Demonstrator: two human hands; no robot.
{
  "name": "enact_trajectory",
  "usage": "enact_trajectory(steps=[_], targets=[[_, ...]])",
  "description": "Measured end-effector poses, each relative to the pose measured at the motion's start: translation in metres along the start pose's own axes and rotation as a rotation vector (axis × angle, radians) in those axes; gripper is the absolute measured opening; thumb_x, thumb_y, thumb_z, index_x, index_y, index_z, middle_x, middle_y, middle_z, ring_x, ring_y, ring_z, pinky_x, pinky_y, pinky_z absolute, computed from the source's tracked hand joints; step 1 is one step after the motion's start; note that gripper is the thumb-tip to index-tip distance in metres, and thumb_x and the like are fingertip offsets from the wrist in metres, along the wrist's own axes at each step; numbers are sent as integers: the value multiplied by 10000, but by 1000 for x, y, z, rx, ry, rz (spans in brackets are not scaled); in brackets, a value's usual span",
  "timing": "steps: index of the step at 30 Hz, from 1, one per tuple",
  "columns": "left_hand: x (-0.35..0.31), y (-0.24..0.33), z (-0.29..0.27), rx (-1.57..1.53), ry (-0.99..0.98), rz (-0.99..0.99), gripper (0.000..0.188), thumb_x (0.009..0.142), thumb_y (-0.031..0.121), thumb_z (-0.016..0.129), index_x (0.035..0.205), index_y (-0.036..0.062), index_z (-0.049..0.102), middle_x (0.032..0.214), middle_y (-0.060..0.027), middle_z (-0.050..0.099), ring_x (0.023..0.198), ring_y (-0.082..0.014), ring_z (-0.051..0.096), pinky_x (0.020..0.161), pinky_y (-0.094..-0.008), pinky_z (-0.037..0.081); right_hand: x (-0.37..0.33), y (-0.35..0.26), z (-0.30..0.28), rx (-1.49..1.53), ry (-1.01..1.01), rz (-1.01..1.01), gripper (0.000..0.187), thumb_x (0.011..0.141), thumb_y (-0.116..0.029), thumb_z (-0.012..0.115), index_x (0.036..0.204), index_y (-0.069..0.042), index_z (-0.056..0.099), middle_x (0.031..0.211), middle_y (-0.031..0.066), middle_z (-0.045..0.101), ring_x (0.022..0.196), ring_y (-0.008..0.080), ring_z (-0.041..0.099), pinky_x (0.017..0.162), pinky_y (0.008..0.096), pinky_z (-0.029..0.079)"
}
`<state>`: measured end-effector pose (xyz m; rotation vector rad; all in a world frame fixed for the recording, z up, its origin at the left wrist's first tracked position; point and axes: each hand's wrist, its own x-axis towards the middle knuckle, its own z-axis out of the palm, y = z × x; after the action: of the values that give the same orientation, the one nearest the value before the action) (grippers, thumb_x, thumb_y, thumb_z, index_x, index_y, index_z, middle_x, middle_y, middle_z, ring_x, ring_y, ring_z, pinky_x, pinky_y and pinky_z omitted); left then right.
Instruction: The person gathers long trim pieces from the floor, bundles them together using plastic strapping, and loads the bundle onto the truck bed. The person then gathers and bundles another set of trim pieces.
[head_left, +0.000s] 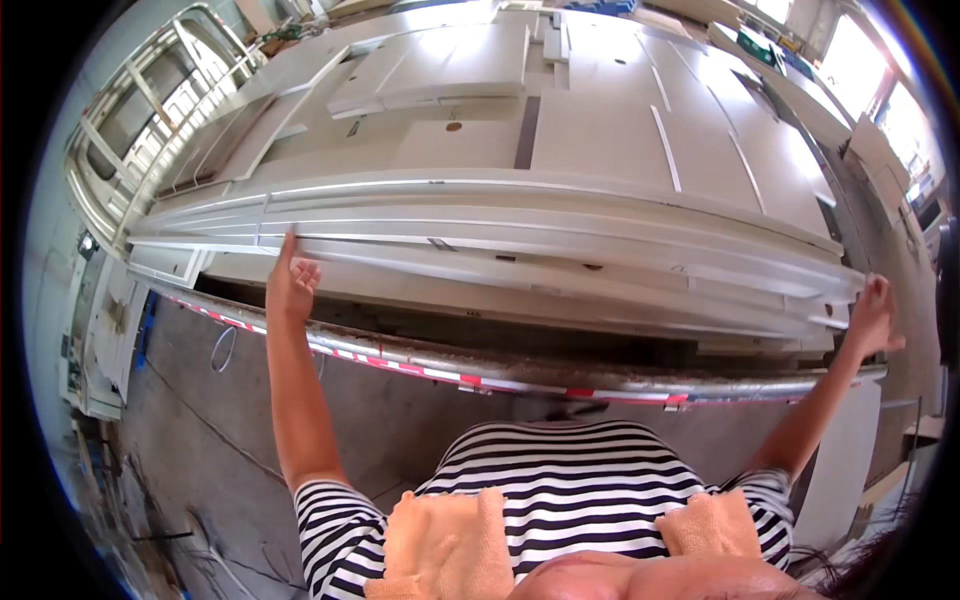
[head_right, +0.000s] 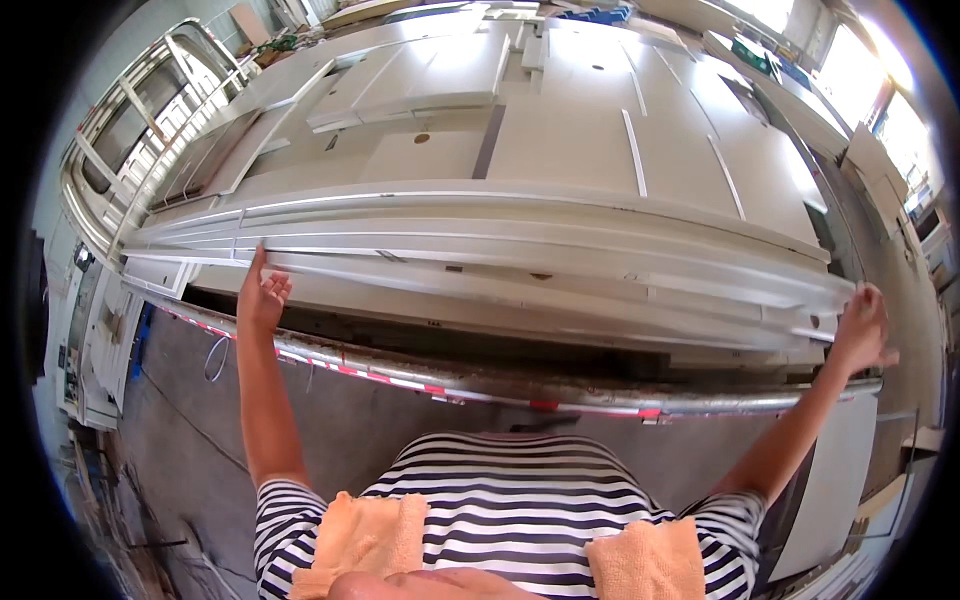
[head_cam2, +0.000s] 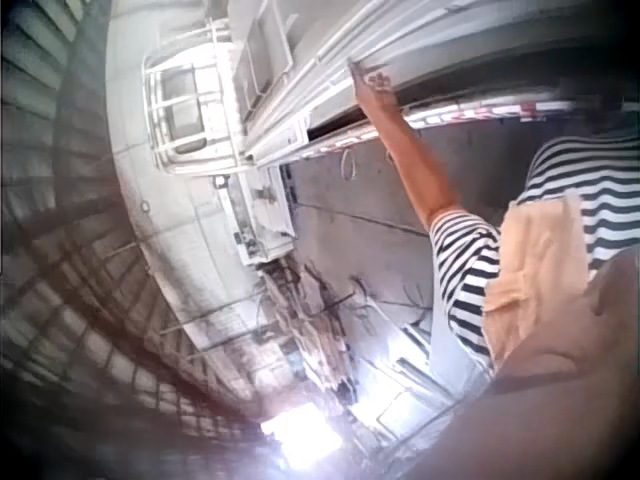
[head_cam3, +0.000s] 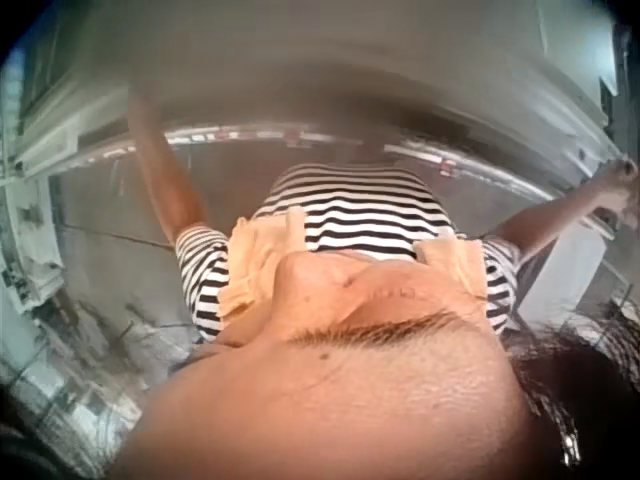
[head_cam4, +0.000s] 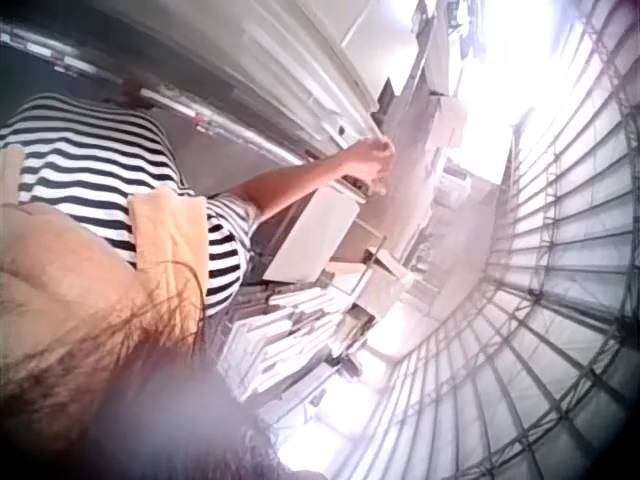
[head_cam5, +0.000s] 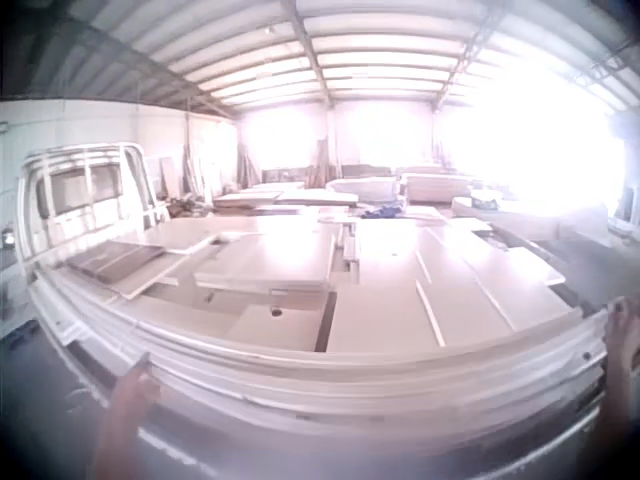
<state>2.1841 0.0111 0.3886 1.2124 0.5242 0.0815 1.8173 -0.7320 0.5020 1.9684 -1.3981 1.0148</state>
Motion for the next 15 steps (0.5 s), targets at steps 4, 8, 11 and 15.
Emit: enact_trajectory(steps=[4,8,11,15], targets=[[-3,-3,33,-356,-428,-9,437,883,431,635,1099,68,525,980,-77,583,946,-238,568,828,-393,486,1,-16,-42,1029,80,-201,258,934,-198,534,1142,-71,618,1178,88,620,1154,257,561,1052,376,334],[5,-13,41,-358,-233,137,469,845,288,688,1247,107,526,1089,-50,602,957,-185,603,771,-344,527,-51,-155,-93,658,-241,-842,406,946,-167,512,1334,-57,465,1393,143,462,1358,266,349,1162,415,105],[19,-25,50,-384,-150,130,355,819,304,724,1043,43,637,877,-38,619,727,-161,608,549,-309,469,-66,-164,-85,652,-625,-902,523,915,-309,551,1348,-33,449,1373,163,475,1331,295,382,1149,452,153],[-10,-16,62,-504,-133,204,365,810,270,748,1020,-4,628,892,-46,618,740,-149,604,555,-290,468,-74,-166,-93,668,-616,-918,532,929,-344,510,1326,7,458,1359,174,487,1309,320,411,1128,451,220]])
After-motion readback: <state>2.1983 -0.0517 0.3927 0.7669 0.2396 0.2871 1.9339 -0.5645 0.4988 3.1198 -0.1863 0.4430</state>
